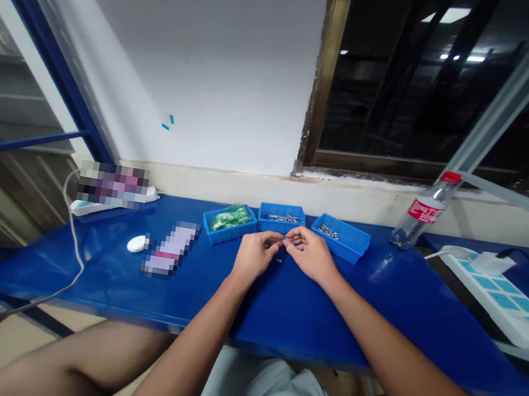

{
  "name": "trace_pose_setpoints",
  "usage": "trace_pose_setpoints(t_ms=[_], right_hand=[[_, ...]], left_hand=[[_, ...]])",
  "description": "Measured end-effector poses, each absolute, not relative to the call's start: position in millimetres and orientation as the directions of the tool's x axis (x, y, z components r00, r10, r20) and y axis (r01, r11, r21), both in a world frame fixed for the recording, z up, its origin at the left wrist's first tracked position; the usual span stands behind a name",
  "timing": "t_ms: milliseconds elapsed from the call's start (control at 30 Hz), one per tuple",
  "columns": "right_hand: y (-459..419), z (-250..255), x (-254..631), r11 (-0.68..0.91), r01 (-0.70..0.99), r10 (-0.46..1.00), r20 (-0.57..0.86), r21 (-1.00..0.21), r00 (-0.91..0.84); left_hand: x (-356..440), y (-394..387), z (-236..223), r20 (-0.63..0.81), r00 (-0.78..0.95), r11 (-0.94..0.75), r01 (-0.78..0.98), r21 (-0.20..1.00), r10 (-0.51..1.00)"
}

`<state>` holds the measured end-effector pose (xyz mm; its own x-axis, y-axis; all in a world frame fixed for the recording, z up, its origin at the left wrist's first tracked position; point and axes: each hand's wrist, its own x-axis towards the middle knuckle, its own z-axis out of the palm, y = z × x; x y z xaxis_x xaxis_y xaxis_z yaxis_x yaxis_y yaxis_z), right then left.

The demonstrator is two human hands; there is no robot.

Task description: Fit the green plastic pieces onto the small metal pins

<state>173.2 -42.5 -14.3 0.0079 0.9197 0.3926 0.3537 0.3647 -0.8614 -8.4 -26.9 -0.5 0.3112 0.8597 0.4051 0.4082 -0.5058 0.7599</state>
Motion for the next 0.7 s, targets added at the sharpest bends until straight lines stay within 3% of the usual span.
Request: trace_pose_setpoints(t_ms=[200,433,700], right_hand=[[-41.8,-14.7,171.8,0.372,0.333,0.919,0.395,-0.866,-0.001],[-43.8,-9.6,177.1,0.406,0.459,0.893,0.449,-0.79,-0.017],[-44.4,-10.9,173.2,0.39,0.309,0.915,0.402,-0.867,-0.026]], left_hand=[[-7.0,-29.9,3.5,0.444,0.283,-0.523,0.362,0.771,0.85],[-8.6,-36.4,8.2,0.405,0.299,-0.501,0.433,0.749,0.864],[-7.5,-28.9,1.7,0.402,0.279,-0.486,0.396,0.779,0.872]])
